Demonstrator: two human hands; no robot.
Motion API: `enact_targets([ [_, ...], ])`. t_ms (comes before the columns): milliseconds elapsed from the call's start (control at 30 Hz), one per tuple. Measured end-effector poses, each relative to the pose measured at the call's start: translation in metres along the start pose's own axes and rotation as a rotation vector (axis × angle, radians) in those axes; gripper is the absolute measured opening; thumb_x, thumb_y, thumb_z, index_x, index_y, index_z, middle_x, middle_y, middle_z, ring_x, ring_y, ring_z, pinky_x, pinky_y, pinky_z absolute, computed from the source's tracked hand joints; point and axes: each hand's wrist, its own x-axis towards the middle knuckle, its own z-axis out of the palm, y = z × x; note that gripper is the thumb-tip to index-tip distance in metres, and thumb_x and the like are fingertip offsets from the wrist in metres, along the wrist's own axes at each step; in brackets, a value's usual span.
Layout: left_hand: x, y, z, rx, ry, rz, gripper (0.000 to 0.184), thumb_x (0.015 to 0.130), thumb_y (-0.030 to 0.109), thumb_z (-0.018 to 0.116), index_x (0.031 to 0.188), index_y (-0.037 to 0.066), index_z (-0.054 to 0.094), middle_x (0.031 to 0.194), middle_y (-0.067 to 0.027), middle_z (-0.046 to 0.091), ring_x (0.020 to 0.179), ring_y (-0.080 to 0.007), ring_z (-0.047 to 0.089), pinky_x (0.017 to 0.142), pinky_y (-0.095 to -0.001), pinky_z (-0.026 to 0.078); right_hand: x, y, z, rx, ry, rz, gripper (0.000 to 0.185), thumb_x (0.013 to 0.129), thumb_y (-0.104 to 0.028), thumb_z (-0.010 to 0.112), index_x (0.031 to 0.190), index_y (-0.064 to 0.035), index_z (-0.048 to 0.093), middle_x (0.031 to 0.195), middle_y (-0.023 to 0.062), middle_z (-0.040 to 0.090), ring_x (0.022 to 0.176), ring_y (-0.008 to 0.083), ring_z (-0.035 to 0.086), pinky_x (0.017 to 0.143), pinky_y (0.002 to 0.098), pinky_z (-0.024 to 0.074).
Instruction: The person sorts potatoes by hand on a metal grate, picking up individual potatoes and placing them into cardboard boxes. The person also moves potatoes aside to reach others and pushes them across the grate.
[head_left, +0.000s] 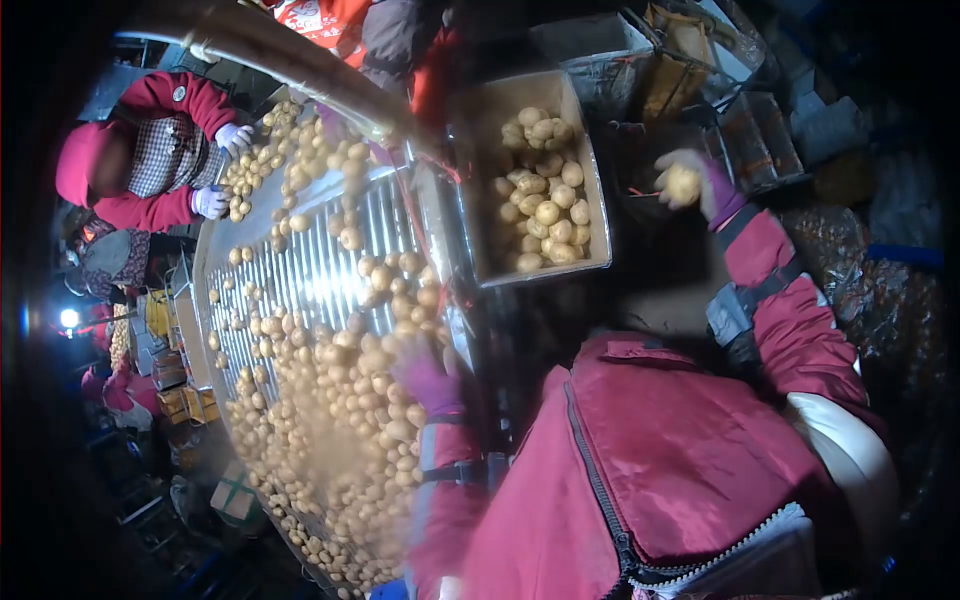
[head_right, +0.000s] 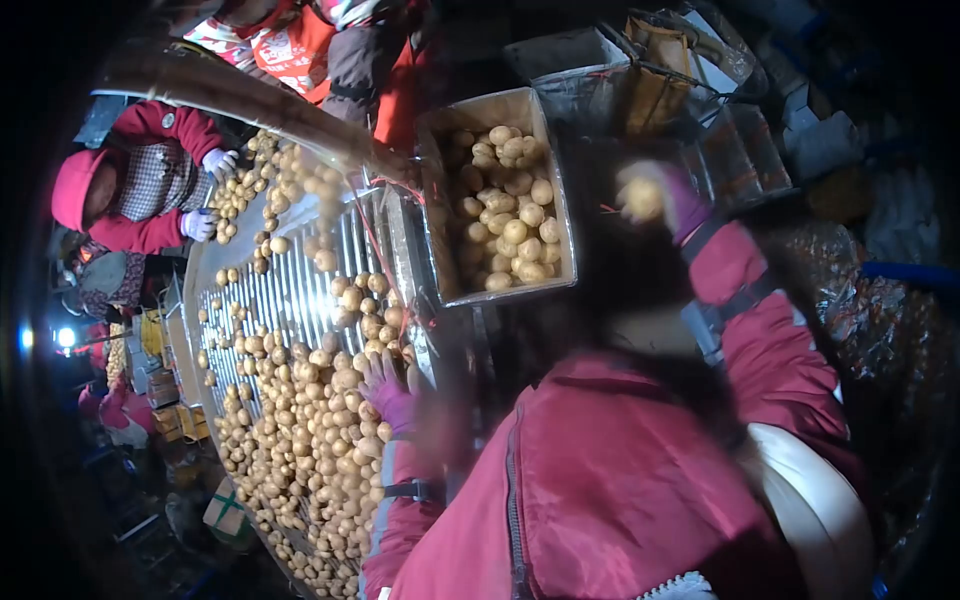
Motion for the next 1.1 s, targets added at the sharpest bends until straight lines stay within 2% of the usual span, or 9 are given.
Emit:
enact_targets([
  [100,0.002,0.003,0.004,0.001,0.094,0.022,0.043,0.083,0.032,0.065,0.120,0.013,0.055,0.125,-0.0123,0.052,0.120,-0.0338,0.049,0.096,-0.0493,0.036,0.043,-0.005,-0.061,-0.325,0.311,-0.275,0.043,0.096,-0.033,0.063,0.128,-0.0042,0.062,0.116,0.0085,0.068,0.109,0.0182,0.065,0.094,0.0363,0.0507],
  [367,0.004,0.009,0.008,0.068,0.095,-0.009,0.040,0.089,0.033,0.057,0.122,0.012,0.057,0.126,-0.0114,0.055,0.120,-0.0318,0.051,0.097,-0.0490,0.036,0.068,0.041,0.042,-0.261,0.047,0.103,0.060,0.095,-0.040,0.065,0.143,-0.0065,0.051,0.139,0.0074,0.056,0.131,0.0177,0.050,0.108,0.0485,0.0367],
  [433,0.002,0.009,0.011,0.082,0.131,-0.006,0.041,0.090,0.032,0.056,0.126,0.011,0.058,0.130,-0.0119,0.056,0.123,-0.0320,0.051,0.100,-0.0502,0.035,0.079,0.069,0.069,-0.266,0.006,0.215,0.062,0.094,-0.038,0.068,0.143,-0.0047,0.050,0.141,0.0092,0.054,0.134,0.0192,0.047,0.111,0.0435,0.0360],
  [500,-0.002,0.010,0.013,0.110,0.150,-0.017,0.043,0.092,0.031,0.055,0.130,0.010,0.058,0.135,-0.0128,0.056,0.128,-0.0322,0.050,0.105,-0.0519,0.033,0.105,0.144,0.076,-0.205,-0.090,-0.057,0.062,0.091,-0.032,0.072,0.141,-0.0018,0.051,0.136,0.0111,0.057,0.131,0.0201,0.049,0.109,0.0356,0.0388],
  [533,-0.007,0.007,0.017,-0.041,-0.044,-0.153,0.054,0.098,0.038,0.050,0.145,0.012,0.050,0.152,-0.0120,0.045,0.143,-0.0339,0.035,0.119,-0.0571,0.016,0.074,0.119,0.108,-0.241,0.171,0.029,0.052,0.091,-0.026,0.073,0.132,0.0007,0.057,0.122,0.0112,0.064,0.111,0.0204,0.061,0.099,0.0299,0.0463],
  [633,-0.002,0.008,0.017,0.032,0.051,-0.086,0.047,0.095,0.034,0.054,0.136,0.010,0.056,0.142,-0.0147,0.054,0.135,-0.0349,0.045,0.111,-0.0566,0.029,0.084,0.152,0.091,-0.325,0.122,0.218,0.053,0.086,-0.026,0.076,0.131,-0.0049,0.057,0.113,0.0102,0.063,0.106,0.0212,0.060,0.092,0.0352,0.0500],
  [700,-0.007,0.005,0.022,0.035,0.093,-0.082,0.049,0.097,0.036,0.052,0.139,0.012,0.055,0.145,-0.0119,0.052,0.136,-0.0343,0.045,0.114,-0.0580,0.026,0.107,0.204,0.047,-0.672,-0.007,0.168,0.046,0.088,-0.032,0.073,0.123,-0.0036,0.062,0.107,0.0112,0.066,0.091,0.0247,0.065,0.081,0.0346,0.0552],
  [833,-0.008,0.003,0.027,-0.006,0.077,-0.118,0.052,0.096,0.037,0.054,0.141,0.013,0.054,0.147,-0.0110,0.051,0.137,-0.0340,0.044,0.116,-0.0576,0.022,0.054,0.105,0.079,-0.504,0.054,0.512,0.044,0.088,-0.039,0.071,0.118,-0.0076,0.066,0.104,0.0120,0.068,0.081,0.0292,0.069,0.068,0.0399,0.0588],
  [1100,-0.010,-0.002,0.040,-0.152,0.158,-0.156,0.049,0.093,0.037,0.059,0.137,0.016,0.058,0.145,-0.0086,0.053,0.137,-0.0312,0.043,0.117,-0.0578,0.020,0.064,0.075,0.079,-0.477,0.120,0.429,0.032,0.091,-0.035,0.067,0.113,-0.0134,0.067,0.098,0.0088,0.068,0.071,0.0253,0.068,0.064,0.0401,0.0569],
])
